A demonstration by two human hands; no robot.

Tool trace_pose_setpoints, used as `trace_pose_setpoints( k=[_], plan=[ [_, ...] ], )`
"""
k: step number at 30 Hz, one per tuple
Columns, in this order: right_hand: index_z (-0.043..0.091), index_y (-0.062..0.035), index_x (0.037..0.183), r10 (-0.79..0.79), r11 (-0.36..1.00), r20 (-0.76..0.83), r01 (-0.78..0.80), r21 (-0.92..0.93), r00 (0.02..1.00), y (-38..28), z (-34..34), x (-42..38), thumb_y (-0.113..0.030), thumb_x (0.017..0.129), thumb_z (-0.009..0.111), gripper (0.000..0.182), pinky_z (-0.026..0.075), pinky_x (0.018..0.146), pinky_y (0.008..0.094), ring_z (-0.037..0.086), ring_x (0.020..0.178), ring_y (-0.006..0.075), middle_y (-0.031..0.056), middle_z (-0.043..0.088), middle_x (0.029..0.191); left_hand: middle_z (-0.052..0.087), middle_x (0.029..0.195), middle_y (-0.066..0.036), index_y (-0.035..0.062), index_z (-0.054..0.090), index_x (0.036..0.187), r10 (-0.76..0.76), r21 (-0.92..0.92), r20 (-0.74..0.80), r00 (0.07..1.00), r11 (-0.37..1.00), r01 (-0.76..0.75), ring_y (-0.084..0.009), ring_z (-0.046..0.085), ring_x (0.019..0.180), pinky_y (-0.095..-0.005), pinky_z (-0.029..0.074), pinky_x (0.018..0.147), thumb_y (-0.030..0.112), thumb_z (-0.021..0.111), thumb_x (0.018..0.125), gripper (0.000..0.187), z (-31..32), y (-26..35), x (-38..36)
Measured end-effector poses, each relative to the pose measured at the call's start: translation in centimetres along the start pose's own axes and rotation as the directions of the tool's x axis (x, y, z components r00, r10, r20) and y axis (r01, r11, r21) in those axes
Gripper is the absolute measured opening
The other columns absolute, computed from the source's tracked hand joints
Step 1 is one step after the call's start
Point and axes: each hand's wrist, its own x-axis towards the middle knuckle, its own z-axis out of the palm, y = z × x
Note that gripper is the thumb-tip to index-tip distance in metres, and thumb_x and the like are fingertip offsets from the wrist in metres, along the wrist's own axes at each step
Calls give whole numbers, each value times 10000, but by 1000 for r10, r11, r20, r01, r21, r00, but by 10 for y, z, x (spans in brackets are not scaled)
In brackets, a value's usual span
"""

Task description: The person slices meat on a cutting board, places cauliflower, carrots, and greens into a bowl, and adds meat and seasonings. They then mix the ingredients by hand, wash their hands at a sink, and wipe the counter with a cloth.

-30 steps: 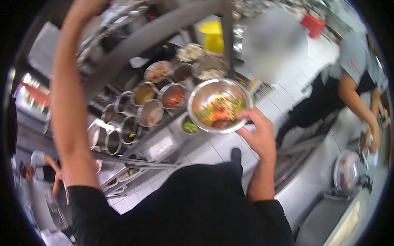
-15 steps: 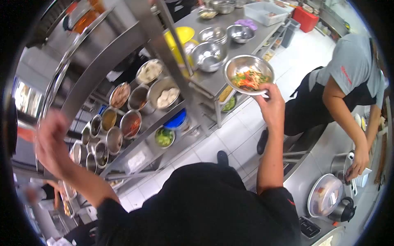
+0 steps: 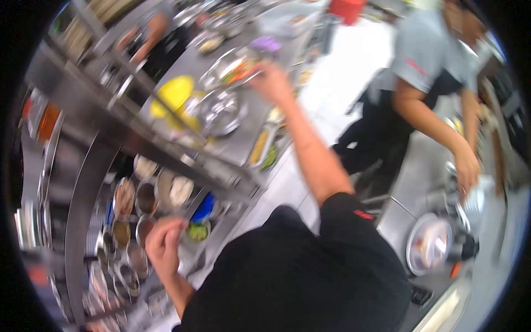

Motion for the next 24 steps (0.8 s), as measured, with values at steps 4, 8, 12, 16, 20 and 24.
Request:
trace_pose_setpoints(
  k=[4, 8, 12, 16, 20, 24],
  plan=[
    [694, -88, 961, 90, 995, 56, -87, -54, 994, 26, -2, 85, -269, 767, 777, 278, 516, 768, 369, 677, 846, 280, 146, 709, 922, 732, 866, -101, 16, 731, 904, 135, -123, -11, 991, 983, -135, -271, 692, 838, -353, 524, 785, 31, 714, 786, 120, 30, 17, 32],
    [692, -104, 1004, 51, 979, 135, -23, -200, 990, 90, 46, 173, -360, 750, 792, 374, 515, 804, 408, 676, 893, 341, 159, 714, 932, 730, 872, -95, 19, 730, 924, 69, -176, -25, 997, 982, -72, -268, 691, 824, -351, 531, 749, 10, 728, 775, 150, 82, 7, 76],
    [695, -93, 1044, 45, 967, 328, 42, -253, 944, 140, 100, 235, -476, 780, 744, 467, 498, 866, 436, 666, 966, 381, 206, 709, 973, 727, 896, -88, 27, 727, 949, 6, -158, -12, 1000, 987, -7, -270, 689, 818, -355, 531, 738, 5, 730, 779, 172, 125, 20, 133],
    [603, -89, 1278, 14, 977, 426, 78, -199, 905, 225, 178, 275, -521, 783, 734, 670, 495, 892, 419, 666, 1033, 354, 223, 699, 1047, 728, 904, -80, 30, 725, 951, -62, -44, -59, 996, 997, 59, -271, 688, 812, -361, 532, 733, 16, 734, 783, 169, 149, 22, 166],
    [620, -62, 1262, -20, 952, 568, 189, -240, 823, 180, 175, 253, -583, 847, 642, 666, 486, 916, 419, 647, 1052, 384, 228, 694, 1069, 720, 880, -80, 41, 727, 967, -131, -13, -102, 986, 991, 130, -270, 683, 802, -359, 527, 725, 32, 732, 790, 177, 171, 23, 184],
    [681, -33, 1134, -277, 951, 665, 296, 87, 694, 112, 176, 197, -632, 869, 559, 667, 485, 887, 440, 639, 1005, 395, 226, 688, 1043, 713, 885, -76, 68, 725, 969, -142, 136, -111, 984, 978, 157, -276, 675, 803, -370, 524, 726, 100, 735, 823, 149, 185, 17, 196]
  ],
)
